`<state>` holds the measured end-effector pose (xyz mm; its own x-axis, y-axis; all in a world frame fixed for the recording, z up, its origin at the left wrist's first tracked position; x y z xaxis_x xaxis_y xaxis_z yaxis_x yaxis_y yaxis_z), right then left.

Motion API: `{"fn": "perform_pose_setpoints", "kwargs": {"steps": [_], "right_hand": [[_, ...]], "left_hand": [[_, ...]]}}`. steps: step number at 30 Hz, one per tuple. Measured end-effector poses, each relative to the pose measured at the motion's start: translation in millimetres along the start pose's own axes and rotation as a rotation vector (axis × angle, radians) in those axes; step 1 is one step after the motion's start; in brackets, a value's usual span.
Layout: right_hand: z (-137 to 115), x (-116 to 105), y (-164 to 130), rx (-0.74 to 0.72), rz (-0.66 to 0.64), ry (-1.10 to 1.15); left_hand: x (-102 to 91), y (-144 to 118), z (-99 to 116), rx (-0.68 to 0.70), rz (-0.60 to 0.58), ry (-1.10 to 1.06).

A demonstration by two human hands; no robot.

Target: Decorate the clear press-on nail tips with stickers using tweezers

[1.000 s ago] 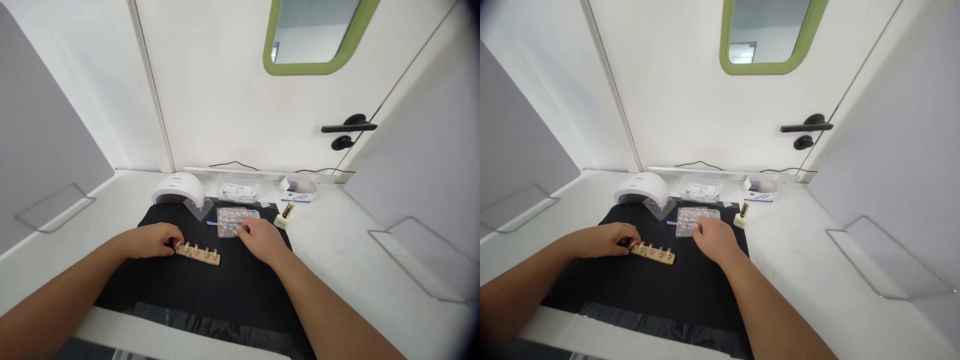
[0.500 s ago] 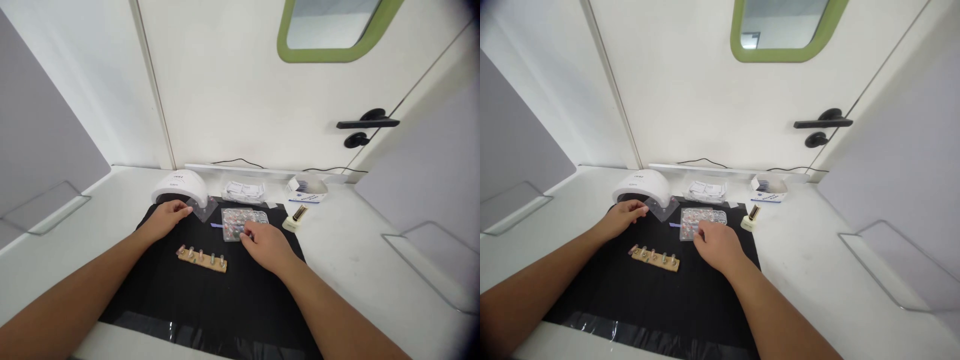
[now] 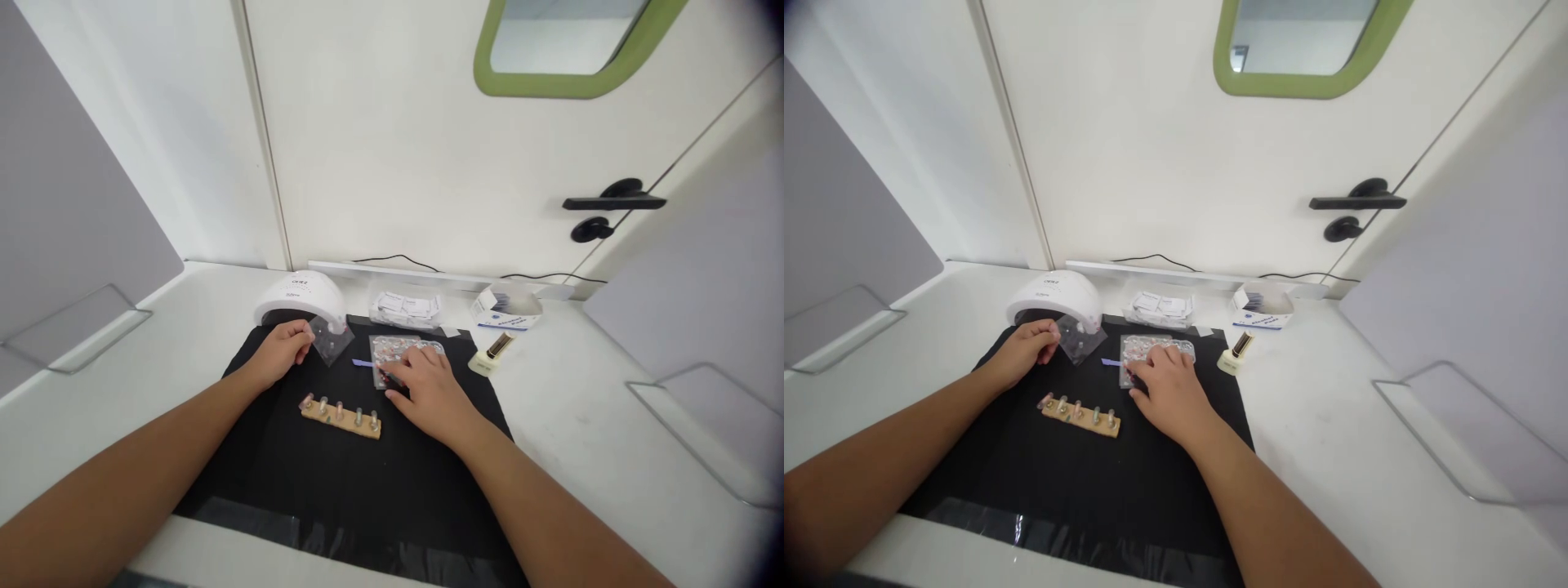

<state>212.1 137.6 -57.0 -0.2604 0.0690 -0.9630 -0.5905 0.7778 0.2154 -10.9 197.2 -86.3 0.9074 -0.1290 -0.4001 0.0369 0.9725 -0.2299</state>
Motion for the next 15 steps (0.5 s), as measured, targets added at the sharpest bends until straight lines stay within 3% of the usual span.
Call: {"fn": "perform_pose_setpoints", "kwargs": {"steps": [9, 15], "right_hand": [[8, -6, -2, 0.041, 0.047, -0.073], [10, -10, -4, 0.026, 0.110, -0.003]], "left_hand": [[-1.1, 5, -3, 0.139, -0.101, -0.119], [-2.2, 6, -1, 0.228, -0.110, -0.139]]}}
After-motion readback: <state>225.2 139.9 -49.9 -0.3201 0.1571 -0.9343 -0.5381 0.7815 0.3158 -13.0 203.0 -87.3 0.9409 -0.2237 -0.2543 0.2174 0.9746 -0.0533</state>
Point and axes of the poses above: each hand's wrist, its own y-axis towards the middle knuckle, its own x-axis out of the palm, z = x × y, the point moved 10 cm from there along y, towards the middle knuckle, and after that the axes turned 9 degrees about -x, right-handed, at the moved point
